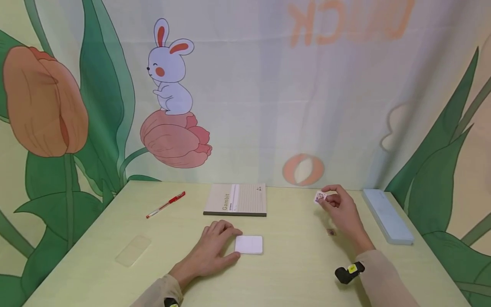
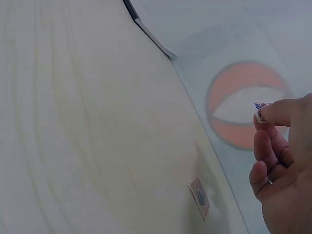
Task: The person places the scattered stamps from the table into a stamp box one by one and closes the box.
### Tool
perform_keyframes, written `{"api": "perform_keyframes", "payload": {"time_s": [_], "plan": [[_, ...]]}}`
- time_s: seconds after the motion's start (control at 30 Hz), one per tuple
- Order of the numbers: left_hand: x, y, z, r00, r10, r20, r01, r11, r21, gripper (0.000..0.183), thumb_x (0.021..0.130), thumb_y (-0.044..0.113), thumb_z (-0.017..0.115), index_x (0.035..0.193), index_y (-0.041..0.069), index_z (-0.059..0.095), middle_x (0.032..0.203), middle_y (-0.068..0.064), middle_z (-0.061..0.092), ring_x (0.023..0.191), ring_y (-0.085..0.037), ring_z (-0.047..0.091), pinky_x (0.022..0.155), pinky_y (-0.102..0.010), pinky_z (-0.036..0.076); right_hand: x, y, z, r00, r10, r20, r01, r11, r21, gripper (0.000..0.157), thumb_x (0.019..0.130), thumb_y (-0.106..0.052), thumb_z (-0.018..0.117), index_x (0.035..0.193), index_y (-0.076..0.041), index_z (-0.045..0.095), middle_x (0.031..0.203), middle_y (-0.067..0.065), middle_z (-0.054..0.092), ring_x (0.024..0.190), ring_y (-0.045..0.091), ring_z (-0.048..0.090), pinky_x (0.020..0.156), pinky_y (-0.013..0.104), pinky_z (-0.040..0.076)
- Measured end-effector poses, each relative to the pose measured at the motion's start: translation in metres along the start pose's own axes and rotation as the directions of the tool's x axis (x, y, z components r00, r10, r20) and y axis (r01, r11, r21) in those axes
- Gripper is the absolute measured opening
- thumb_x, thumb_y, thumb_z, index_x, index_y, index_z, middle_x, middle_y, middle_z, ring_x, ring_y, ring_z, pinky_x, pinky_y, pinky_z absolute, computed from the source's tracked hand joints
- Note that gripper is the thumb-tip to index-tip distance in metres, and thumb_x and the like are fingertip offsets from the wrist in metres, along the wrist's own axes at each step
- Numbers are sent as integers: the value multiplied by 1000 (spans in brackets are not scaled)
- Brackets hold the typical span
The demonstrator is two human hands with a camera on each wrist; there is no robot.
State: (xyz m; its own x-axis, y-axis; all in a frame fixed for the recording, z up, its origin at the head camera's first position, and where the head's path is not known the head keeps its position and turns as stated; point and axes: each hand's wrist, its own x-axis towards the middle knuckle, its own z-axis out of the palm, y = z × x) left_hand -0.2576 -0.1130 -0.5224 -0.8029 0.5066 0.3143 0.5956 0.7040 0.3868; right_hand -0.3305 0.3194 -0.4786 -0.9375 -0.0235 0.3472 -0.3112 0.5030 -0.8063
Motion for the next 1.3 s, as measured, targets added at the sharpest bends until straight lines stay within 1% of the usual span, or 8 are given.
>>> {"api": "perform_keyframes", "payload": {"time_s": [0.17,0.37,0.47,0.6,0.77,1.0,1.13,1.3], "plan": [[-1,1,-1,1000,9,-3,-9,1000,-5,55,97,44,75,146,21,67,139,1,57,129,-19,49,109,-46,39,-4,-7,2,1000,-13,-11,14,1000,28,36,110,-11,70,143,-3,60,102,19,70,81,14,62,66,24,50],[2,1,-3,1000,12,-7,-12,1000,9,56,97,45,75,147,21,66,140,1,56,130,-19,49,109,-45,39,-5,-20,7,999,-22,-34,23,999,37,37,109,-17,73,141,-2,63,104,18,69,83,13,62,74,22,55],[2,1,-3,1000,9,-1,-9,1000,8,56,97,45,75,147,21,66,140,1,56,130,-19,49,109,-45,39,-7,-28,10,999,-26,-37,28,998,52,36,109,-18,74,140,-1,64,102,14,70,83,10,63,74,22,56],[3,1,-2,1000,7,7,-7,1000,8,55,98,45,74,147,21,66,140,1,56,130,-20,49,108,-45,39,-10,-37,14,999,-34,-41,38,995,90,36,108,-17,75,139,-1,65,98,11,70,81,9,62,72,21,55],[4,2,-2,1000,9,8,-9,1000,7,55,98,45,74,147,21,66,140,1,56,130,-20,49,108,-45,39,-16,-44,23,998,-34,-46,41,987,158,36,107,-15,76,139,-3,66,98,11,69,80,11,63,72,19,55],[3,3,-1,1000,13,8,-13,1000,11,55,97,45,74,147,22,66,140,1,56,131,-20,49,109,-46,39,-21,-46,40,1000,-19,-16,22,980,199,36,107,-14,76,140,-5,65,99,16,69,80,15,65,73,23,57],[2,3,-1,1000,11,4,-12,1000,12,56,98,45,74,148,22,66,140,0,56,131,-20,49,110,-46,39,-22,-51,49,1000,-18,12,15,974,224,34,106,-13,78,136,-6,66,99,18,69,79,15,63,71,25,57],[2,1,-1,1000,5,-7,-5,1000,5,56,97,44,75,147,21,67,139,1,57,130,-20,49,110,-46,39,-23,-57,56,999,-23,30,15,972,235,31,104,-13,80,131,-6,68,99,18,74,77,15,64,68,26,56]]}}
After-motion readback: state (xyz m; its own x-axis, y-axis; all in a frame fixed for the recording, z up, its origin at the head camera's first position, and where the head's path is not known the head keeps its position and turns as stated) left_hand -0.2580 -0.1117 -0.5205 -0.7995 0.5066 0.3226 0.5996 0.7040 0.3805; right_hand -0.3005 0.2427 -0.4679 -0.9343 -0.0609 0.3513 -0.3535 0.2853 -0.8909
